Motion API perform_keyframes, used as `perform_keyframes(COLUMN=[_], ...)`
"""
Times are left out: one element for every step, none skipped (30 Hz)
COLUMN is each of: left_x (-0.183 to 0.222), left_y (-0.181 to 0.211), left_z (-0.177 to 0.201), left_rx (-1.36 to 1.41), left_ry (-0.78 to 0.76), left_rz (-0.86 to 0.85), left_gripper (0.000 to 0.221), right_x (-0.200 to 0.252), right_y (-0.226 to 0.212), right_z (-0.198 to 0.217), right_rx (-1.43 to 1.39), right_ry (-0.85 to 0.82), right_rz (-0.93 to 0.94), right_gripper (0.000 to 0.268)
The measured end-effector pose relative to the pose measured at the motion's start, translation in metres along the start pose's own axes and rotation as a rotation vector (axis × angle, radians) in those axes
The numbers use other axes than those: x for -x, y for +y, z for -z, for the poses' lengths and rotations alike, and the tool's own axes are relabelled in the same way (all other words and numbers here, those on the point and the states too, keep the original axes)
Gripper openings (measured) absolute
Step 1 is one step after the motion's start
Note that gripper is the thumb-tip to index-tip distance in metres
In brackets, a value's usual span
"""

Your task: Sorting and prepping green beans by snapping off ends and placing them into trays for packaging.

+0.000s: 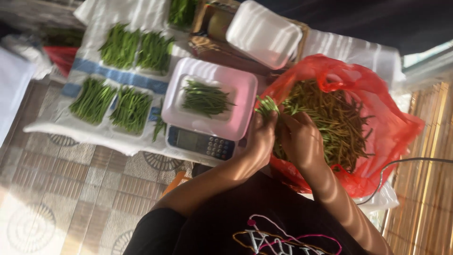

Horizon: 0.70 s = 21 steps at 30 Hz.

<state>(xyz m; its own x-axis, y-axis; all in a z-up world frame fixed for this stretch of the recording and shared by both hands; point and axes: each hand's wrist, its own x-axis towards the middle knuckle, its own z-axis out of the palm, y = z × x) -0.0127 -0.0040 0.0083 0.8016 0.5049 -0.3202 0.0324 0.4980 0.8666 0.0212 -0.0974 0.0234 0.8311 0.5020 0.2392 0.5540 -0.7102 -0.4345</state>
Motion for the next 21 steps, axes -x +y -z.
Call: perform_keyframes(left_x=[0.001,0.002,0.003,-0.012,-0.028,-0.044,-0.036,-0.029,-0.021,-0.024,-0.025,-0.026,-0.03,-0.034,-0.04,-0.045,-0.051,-0.057,-0.061,-0.066,-0.07], left_y=[0.01,0.02,0.029,0.002,-0.026,-0.053,-0.034,-0.015,0.005,0.008,0.01,0.011,0.012,0.013,0.015,0.014,0.012,0.011,0.008,0.006,0.002], left_z=[0.005,0.009,0.012,0.019,0.026,0.033,0.036,0.038,0.04,0.049,0.057,0.065,0.073,0.082,0.09,0.099,0.108,0.117,0.122,0.128,0.133], left_rx=[0.004,-0.157,-0.318,-0.312,-0.076,0.159,0.164,0.25,0.335,0.339,0.379,0.418,0.422,0.474,0.526,0.531,0.526,0.52,0.523,0.53,0.535], left_ry=[0.025,0.055,0.081,0.1,0.095,0.087,0.099,0.098,0.095,0.105,0.089,0.072,0.083,0.024,-0.036,-0.026,-0.083,-0.14,-0.129,-0.154,-0.181], left_rz=[-0.008,0.067,0.147,0.145,0.109,0.069,0.065,0.042,0.018,0.013,-0.009,-0.03,-0.033,-0.067,-0.103,-0.109,-0.132,-0.155,-0.163,-0.164,-0.161], left_gripper=[0.034,0.037,0.04,0.04,0.034,0.029,0.029,0.029,0.03,0.03,0.032,0.033,0.033,0.031,0.029,0.029,0.028,0.028,0.028,0.029,0.03], right_x=[-0.002,-0.004,-0.005,-0.01,-0.015,-0.019,-0.025,-0.031,-0.037,-0.041,-0.045,-0.049,-0.055,-0.06,-0.068,-0.072,-0.076,-0.08,-0.081,-0.081,-0.08], right_y=[0.005,0.011,0.017,0.008,-0.001,-0.01,-0.019,-0.027,-0.036,-0.028,-0.02,-0.012,-0.025,-0.038,-0.052,-0.055,-0.058,-0.061,-0.076,-0.089,-0.103], right_z=[-0.012,-0.025,-0.037,-0.034,-0.031,-0.027,-0.029,-0.031,-0.033,-0.05,-0.066,-0.083,-0.08,-0.076,-0.073,-0.08,-0.088,-0.096,-0.086,-0.075,-0.065], right_rx=[-0.01,0.031,0.074,0.065,0.024,-0.017,-0.022,-0.1,-0.178,-0.181,-0.24,-0.297,-0.298,-0.374,-0.449,-0.448,-0.473,-0.497,-0.498,-0.466,-0.434], right_ry=[-0.013,0.046,0.109,0.099,0.054,0.008,0.001,-0.069,-0.138,-0.145,-0.306,-0.467,-0.476,-0.515,-0.552,-0.561,-0.551,-0.541,-0.55,-0.601,-0.649], right_rz=[0.02,0.1,0.175,0.19,0.245,0.3,0.311,0.305,0.297,0.306,0.249,0.189,0.196,0.208,0.221,0.23,0.245,0.259,0.269,0.216,0.159], right_gripper=[0.02,0.012,0.014,0.014,0.011,0.013,0.013,0.019,0.026,0.026,0.029,0.033,0.033,0.028,0.025,0.025,0.02,0.015,0.015,0.017,0.024])
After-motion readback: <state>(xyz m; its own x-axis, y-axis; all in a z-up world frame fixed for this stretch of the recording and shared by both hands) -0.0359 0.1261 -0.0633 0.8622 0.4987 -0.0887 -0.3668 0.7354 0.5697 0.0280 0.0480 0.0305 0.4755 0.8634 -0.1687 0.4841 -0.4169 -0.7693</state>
